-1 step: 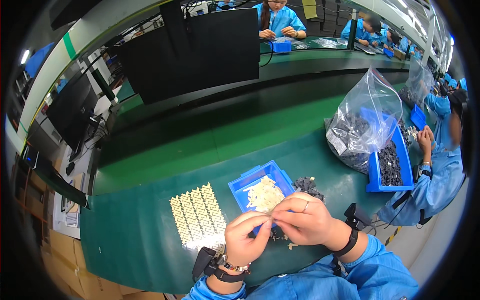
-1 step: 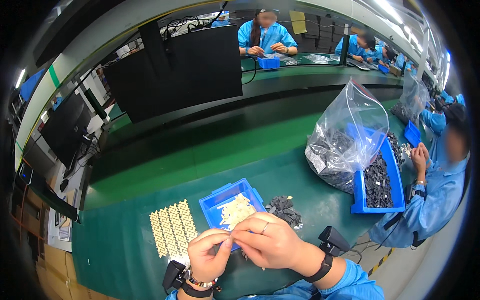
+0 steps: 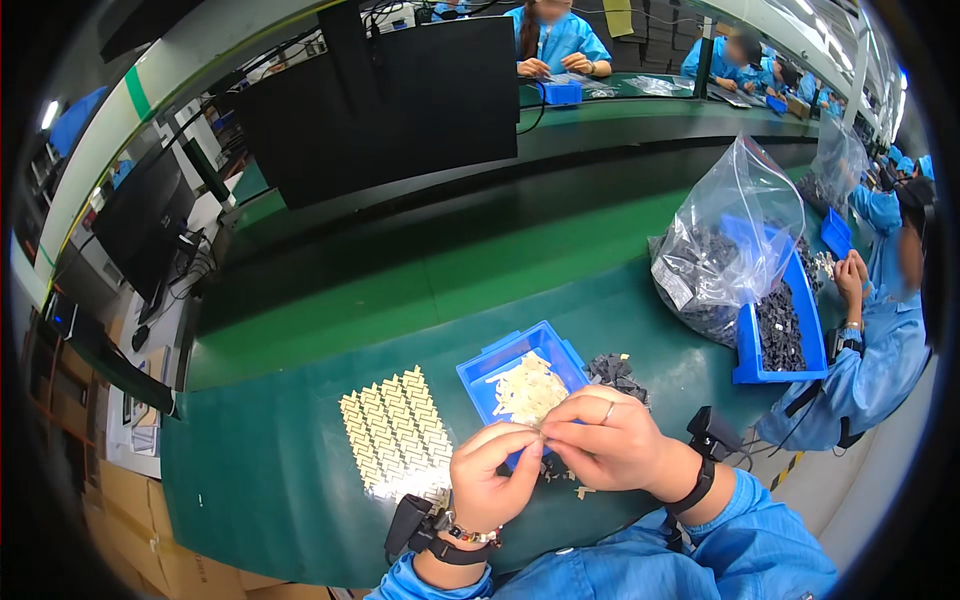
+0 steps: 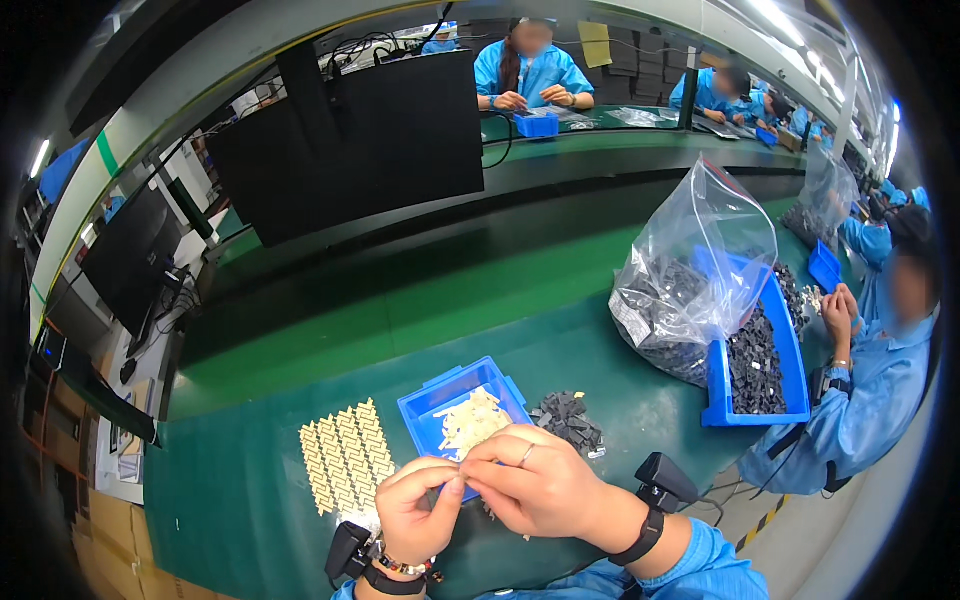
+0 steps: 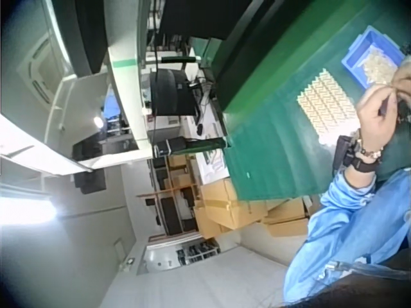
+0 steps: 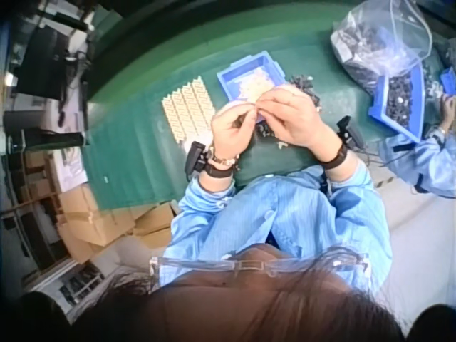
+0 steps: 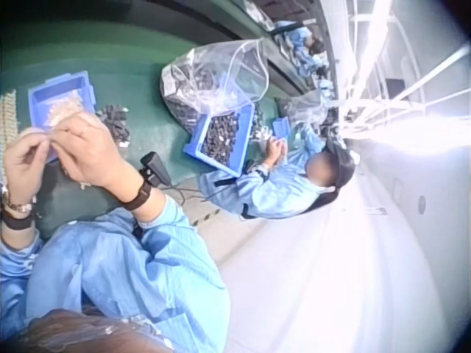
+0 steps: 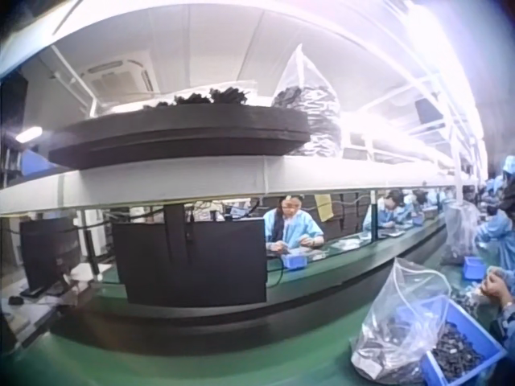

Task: Assembling small plastic components at a factory workstation.

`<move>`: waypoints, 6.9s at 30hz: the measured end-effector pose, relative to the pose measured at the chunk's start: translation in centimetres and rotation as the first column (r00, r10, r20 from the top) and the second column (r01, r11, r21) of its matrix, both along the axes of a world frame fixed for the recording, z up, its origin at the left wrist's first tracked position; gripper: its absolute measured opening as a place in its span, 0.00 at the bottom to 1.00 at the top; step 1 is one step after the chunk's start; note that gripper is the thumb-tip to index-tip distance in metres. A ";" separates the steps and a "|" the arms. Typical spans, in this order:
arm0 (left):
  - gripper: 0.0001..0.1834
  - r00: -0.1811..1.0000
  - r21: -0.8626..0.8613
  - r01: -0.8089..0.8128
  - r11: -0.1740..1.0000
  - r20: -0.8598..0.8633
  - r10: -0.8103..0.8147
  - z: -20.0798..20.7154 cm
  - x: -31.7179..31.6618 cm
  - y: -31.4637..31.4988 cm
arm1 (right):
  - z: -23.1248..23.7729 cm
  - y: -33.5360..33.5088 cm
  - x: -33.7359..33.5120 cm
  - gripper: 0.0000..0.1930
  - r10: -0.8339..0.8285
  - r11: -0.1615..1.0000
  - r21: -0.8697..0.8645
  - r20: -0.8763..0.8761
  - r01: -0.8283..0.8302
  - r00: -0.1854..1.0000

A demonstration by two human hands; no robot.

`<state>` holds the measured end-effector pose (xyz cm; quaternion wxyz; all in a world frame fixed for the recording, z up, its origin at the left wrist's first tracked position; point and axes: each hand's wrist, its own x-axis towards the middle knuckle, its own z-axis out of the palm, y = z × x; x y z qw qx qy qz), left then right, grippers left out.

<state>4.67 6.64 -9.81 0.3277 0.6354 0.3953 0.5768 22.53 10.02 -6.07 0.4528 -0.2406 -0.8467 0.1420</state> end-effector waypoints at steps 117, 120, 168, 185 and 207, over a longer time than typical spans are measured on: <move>0.04 0.853 0.200 -0.223 0.954 -0.435 0.290 -0.1 -0.3 1.7 | -1.6 1.1 0.3 0.08 -0.146 0.970 -0.195 0.012 0.146 0.989; 0.05 0.928 0.111 -0.166 0.980 -0.319 0.193 -0.3 -0.9 1.4 | -1.4 1.2 0.5 0.10 -0.151 0.989 0.022 0.096 0.150 0.984; 0.25 0.751 0.100 -0.267 0.959 -0.602 0.272 -1.0 -0.3 1.4 | -4.5 4.5 8.2 0.20 -0.354 0.871 -0.199 0.381 0.450 0.854; 0.14 0.836 0.219 -0.175 0.960 -0.482 0.262 0.8 0.2 1.2 | -3.3 2.4 5.3 0.29 -0.230 0.561 -0.804 -0.381 -0.197 0.896; 0.10 0.918 0.419 -0.080 0.904 -0.322 0.230 0.1 -0.4 1.4 | -1.1 -1.5 0.3 0.03 -0.155 0.691 -0.699 -0.392 -0.184 0.907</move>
